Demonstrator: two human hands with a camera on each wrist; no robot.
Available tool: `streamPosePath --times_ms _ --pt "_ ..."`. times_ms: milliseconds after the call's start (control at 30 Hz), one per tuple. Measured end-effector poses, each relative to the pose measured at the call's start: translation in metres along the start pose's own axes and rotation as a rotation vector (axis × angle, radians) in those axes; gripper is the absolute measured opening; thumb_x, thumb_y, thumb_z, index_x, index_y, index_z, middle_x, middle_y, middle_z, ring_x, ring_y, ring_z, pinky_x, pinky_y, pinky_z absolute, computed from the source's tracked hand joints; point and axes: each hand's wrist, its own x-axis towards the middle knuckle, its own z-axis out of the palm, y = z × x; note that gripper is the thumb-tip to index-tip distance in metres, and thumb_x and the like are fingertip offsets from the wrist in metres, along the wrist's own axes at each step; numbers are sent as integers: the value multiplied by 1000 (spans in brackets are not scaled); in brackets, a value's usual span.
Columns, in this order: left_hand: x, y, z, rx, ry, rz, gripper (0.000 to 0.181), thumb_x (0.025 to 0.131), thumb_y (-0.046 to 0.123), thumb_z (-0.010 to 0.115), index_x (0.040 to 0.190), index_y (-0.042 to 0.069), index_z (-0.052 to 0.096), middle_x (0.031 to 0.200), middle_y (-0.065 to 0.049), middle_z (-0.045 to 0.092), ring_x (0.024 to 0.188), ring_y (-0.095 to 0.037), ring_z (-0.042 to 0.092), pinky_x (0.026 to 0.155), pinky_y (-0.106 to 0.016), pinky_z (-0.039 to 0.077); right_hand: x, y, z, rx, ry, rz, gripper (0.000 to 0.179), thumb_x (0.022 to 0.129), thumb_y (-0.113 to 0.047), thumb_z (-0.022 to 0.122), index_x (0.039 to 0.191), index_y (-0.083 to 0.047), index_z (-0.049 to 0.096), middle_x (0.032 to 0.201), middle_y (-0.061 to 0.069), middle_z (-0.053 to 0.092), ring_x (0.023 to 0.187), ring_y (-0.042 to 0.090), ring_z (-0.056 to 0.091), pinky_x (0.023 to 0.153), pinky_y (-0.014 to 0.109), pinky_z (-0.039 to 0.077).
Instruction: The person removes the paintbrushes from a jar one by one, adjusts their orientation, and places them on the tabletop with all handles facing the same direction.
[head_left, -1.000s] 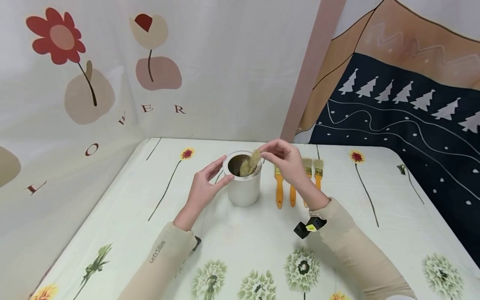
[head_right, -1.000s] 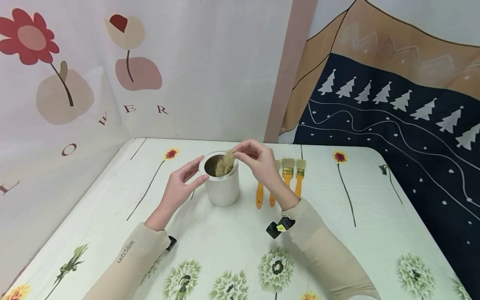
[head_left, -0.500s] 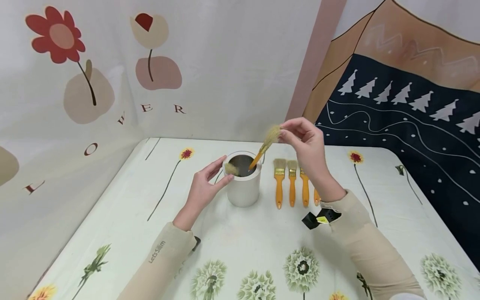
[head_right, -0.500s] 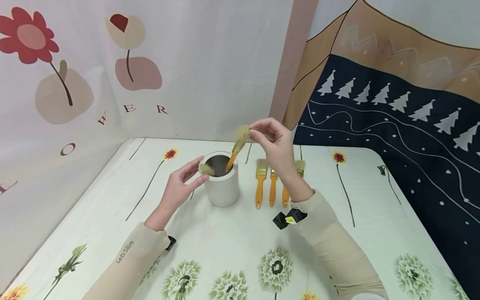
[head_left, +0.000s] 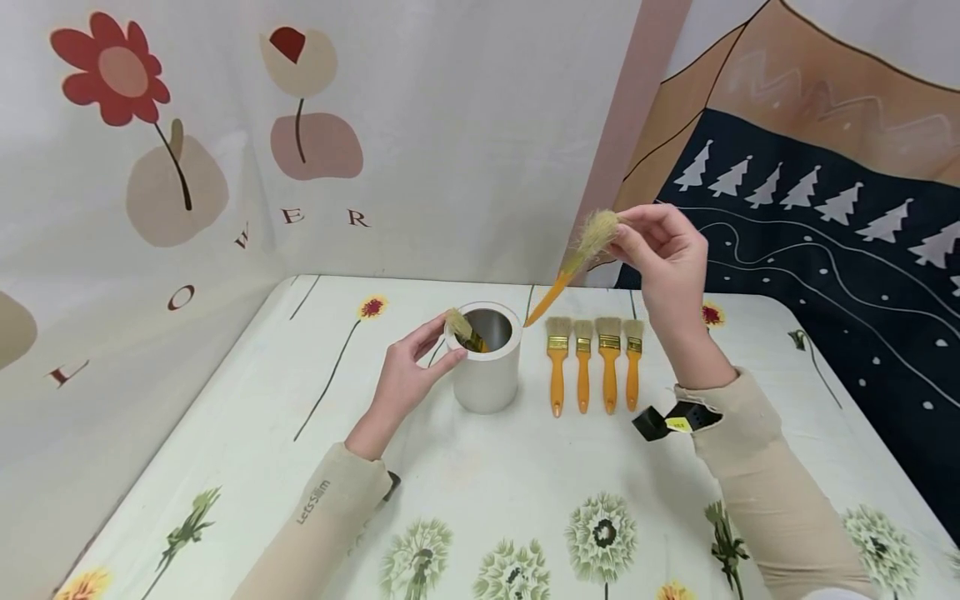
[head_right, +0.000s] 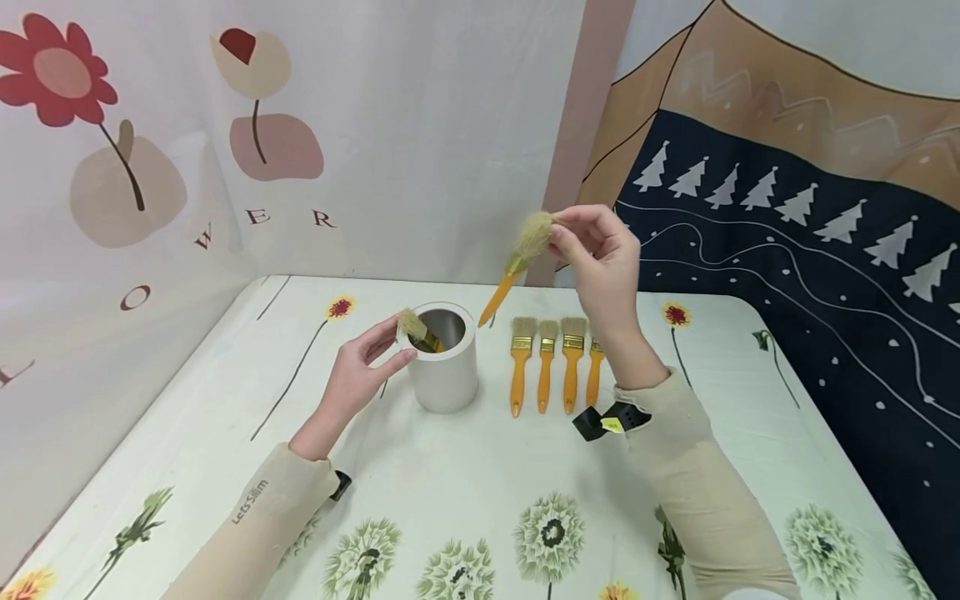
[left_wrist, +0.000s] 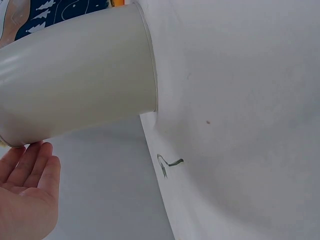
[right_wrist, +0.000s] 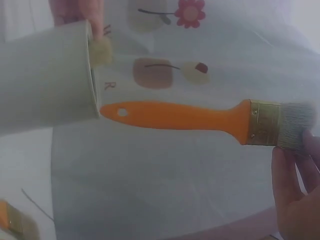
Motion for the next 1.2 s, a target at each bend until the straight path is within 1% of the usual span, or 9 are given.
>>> streamPosePath --times_ms 233,367,633,800,1033,1200 --pt "1 -1 0 -13 3 2 63 88 22 78 144 8 53 147 -12 55 137 -27 53 115 -35 45 3 1 -17 -13 23 29 13 90 -2 70 102 -4 70 97 0 75 89 11 72 80 21 62" --pt "0 -1 0 -20 5 3 63 88 21 77 145 8 53 147 -13 55 136 -28 54 115 -35 45 3 4 -28 -22 34 45 13 90 -1 70 102 -4 70 96 0 75 89 10 72 80 21 62" --pt "0 0 1 -13 -3 -21 64 89 23 77 145 7 52 145 -14 56 136 -28 53 115 -35 45 3 10 -48 -68 79 79 14 89 -3 72 103 -4 70 95 0 75 90 11 72 78 20 62" --pt "-1 0 2 -16 -7 -27 64 89 23 77 145 7 51 146 -14 56 137 -28 53 115 -35 45 3 13 -62 -105 103 101 14 89 -5 73 103 -4 71 97 -1 75 91 11 71 78 19 61" --pt "0 0 2 -22 -5 -20 63 89 22 77 145 8 52 145 -14 57 136 -28 54 115 -34 46 1 20 -81 -193 156 146 14 89 -9 74 102 -7 72 97 -5 75 91 10 70 75 15 61" --pt "-1 0 2 -21 -4 -21 63 89 22 77 145 7 52 145 -14 57 136 -29 54 115 -35 45 -2 26 -94 -220 188 178 13 88 -9 74 101 -8 72 94 -7 75 88 8 70 74 14 61"
